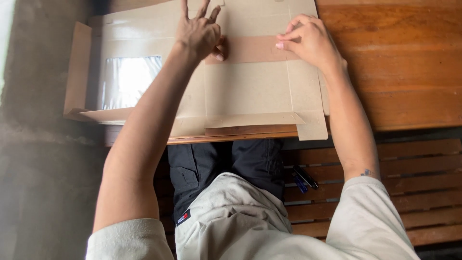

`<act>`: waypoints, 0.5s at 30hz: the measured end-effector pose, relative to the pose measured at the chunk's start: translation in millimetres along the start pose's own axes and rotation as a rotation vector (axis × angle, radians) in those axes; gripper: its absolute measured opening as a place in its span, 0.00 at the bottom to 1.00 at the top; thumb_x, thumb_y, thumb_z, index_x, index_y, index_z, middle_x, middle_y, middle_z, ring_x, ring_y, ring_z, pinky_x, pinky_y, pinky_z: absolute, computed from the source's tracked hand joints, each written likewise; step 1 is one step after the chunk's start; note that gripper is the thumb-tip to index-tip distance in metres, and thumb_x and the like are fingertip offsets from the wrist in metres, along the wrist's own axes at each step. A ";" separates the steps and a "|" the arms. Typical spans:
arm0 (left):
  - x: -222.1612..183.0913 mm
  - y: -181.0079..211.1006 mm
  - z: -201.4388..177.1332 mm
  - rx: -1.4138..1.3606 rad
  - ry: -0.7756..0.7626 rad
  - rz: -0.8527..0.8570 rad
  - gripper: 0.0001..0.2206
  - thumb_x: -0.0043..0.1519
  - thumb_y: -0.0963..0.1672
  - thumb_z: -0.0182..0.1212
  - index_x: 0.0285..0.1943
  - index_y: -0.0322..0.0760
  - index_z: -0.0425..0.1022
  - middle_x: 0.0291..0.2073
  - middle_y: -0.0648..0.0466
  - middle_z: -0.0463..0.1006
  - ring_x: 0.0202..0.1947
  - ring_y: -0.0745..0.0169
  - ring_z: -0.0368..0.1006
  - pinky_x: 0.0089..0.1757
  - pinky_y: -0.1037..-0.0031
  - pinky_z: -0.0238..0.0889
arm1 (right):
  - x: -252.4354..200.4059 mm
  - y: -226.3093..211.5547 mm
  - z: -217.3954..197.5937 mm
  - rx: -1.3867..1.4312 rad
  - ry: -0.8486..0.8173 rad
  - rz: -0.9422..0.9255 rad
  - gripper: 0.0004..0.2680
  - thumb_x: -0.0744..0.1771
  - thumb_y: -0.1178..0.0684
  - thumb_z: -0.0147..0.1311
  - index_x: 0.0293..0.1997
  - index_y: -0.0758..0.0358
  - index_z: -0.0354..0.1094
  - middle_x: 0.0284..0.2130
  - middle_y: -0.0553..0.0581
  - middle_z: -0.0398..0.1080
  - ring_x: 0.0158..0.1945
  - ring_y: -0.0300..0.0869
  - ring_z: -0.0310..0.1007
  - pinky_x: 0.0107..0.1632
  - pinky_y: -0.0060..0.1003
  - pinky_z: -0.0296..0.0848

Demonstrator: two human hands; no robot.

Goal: Assembling cardboard boxes by folding flat sheets and tucking in flaps.

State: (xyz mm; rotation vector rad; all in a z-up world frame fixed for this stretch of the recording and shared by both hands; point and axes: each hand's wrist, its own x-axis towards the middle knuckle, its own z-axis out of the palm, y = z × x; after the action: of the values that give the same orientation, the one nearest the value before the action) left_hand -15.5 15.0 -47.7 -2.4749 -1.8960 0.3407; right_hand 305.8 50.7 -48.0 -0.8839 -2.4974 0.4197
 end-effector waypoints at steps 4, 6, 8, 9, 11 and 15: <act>-13.0 8.9 -4.6 -0.002 0.079 -0.080 0.27 0.51 0.64 0.65 0.50 0.54 0.83 0.80 0.45 0.48 0.79 0.42 0.35 0.61 0.23 0.23 | -0.5 -2.4 -1.9 0.003 0.003 -0.005 0.10 0.68 0.53 0.68 0.53 0.63 0.79 0.45 0.58 0.71 0.47 0.48 0.69 0.55 0.47 0.70; -17.1 14.2 -1.9 0.072 0.086 -0.124 0.26 0.51 0.66 0.63 0.45 0.55 0.84 0.81 0.44 0.49 0.80 0.42 0.32 0.61 0.24 0.19 | -0.6 -4.1 -0.8 -0.001 -0.003 0.002 0.10 0.68 0.53 0.67 0.52 0.63 0.79 0.45 0.58 0.71 0.47 0.49 0.69 0.56 0.49 0.69; -17.3 18.9 -2.2 0.148 0.093 -0.158 0.27 0.51 0.68 0.60 0.39 0.56 0.85 0.81 0.44 0.50 0.80 0.42 0.28 0.61 0.26 0.15 | -1.0 -2.5 -2.0 -0.006 -0.005 0.020 0.09 0.68 0.53 0.67 0.52 0.62 0.79 0.45 0.59 0.71 0.48 0.49 0.69 0.57 0.50 0.69; -17.5 20.2 -2.5 0.156 0.118 -0.188 0.28 0.47 0.69 0.61 0.36 0.56 0.86 0.81 0.43 0.52 0.80 0.41 0.28 0.60 0.26 0.14 | -0.9 -1.2 -2.2 0.003 -0.001 0.020 0.10 0.68 0.52 0.67 0.52 0.62 0.79 0.45 0.57 0.71 0.48 0.48 0.69 0.57 0.48 0.69; -23.1 18.1 -6.7 0.168 0.145 -0.212 0.29 0.44 0.71 0.62 0.32 0.57 0.87 0.80 0.43 0.54 0.80 0.39 0.28 0.60 0.26 0.13 | -2.1 -0.7 -0.3 0.011 0.009 0.024 0.10 0.68 0.52 0.67 0.53 0.63 0.79 0.45 0.56 0.70 0.47 0.46 0.70 0.57 0.45 0.69; -16.4 -18.6 0.0 0.182 0.269 -0.156 0.27 0.45 0.65 0.68 0.34 0.48 0.85 0.75 0.50 0.64 0.65 0.44 0.56 0.60 0.24 0.24 | 0.2 3.1 0.1 0.034 0.015 0.019 0.10 0.68 0.51 0.67 0.52 0.61 0.79 0.44 0.55 0.71 0.48 0.46 0.70 0.57 0.45 0.69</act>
State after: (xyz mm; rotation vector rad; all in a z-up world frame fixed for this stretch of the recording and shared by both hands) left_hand -37.2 4.4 -42.4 -2.1206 -1.8422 0.1587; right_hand 307.1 53.1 -49.3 -0.8951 -2.4626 0.4588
